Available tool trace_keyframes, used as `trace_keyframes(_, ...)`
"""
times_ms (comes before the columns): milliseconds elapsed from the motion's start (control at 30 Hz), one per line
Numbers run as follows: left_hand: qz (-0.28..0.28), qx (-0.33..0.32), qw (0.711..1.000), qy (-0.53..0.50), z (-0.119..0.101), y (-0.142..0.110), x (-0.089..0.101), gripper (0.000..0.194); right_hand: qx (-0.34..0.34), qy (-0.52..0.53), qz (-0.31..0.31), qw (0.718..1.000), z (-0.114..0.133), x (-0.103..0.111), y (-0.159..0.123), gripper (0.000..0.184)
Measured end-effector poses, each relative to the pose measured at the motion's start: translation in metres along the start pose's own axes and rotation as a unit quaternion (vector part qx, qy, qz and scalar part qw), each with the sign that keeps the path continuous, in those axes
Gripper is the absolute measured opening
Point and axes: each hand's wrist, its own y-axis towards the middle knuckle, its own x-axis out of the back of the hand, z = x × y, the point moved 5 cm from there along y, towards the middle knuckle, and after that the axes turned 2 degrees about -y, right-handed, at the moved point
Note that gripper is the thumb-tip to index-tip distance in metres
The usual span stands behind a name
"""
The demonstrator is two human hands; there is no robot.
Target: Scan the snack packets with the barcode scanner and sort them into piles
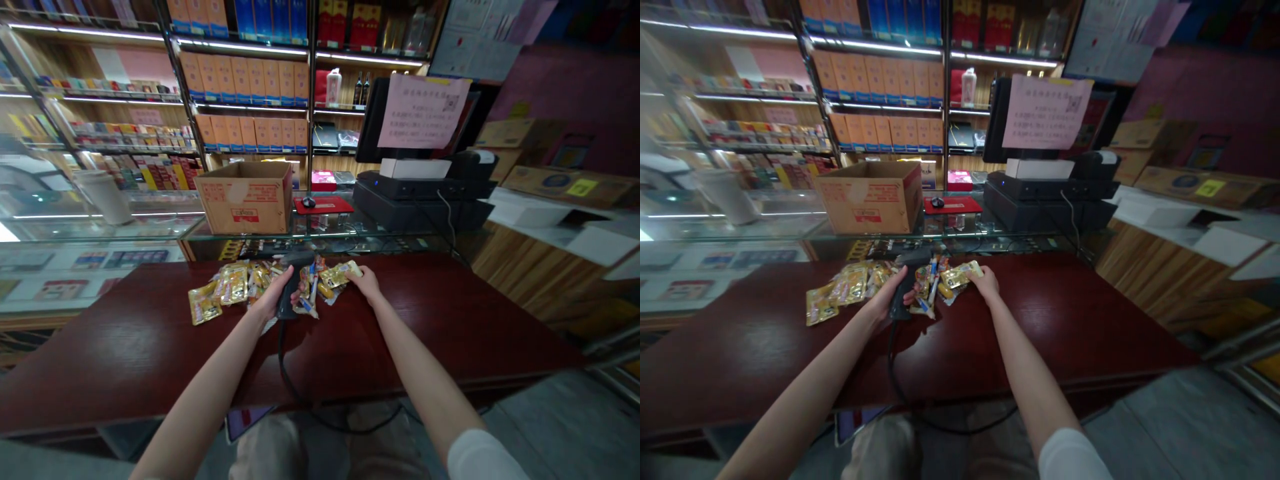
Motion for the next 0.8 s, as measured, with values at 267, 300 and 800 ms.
trace_keyframes(267,-0.026,0.015,0.995,0.092,0.004,0.022,-0.032,0.055,-0.035,0.377,-0.051,0.924,0.008,0.025,-0.005,0.042)
trace_keyframes(300,-0.024,0.007,0.996,0.083,0.005,0.025,-0.038,0.055,-0.029,0.387,-0.05,0.92,0.012,0.026,-0.005,0.041)
trace_keyframes(800,-0.026,-0.02,0.998,0.06,0.03,0.016,-0.039,0.059,0.089,0.25,0.007,0.964,0.048,-0.001,-0.029,0.047)
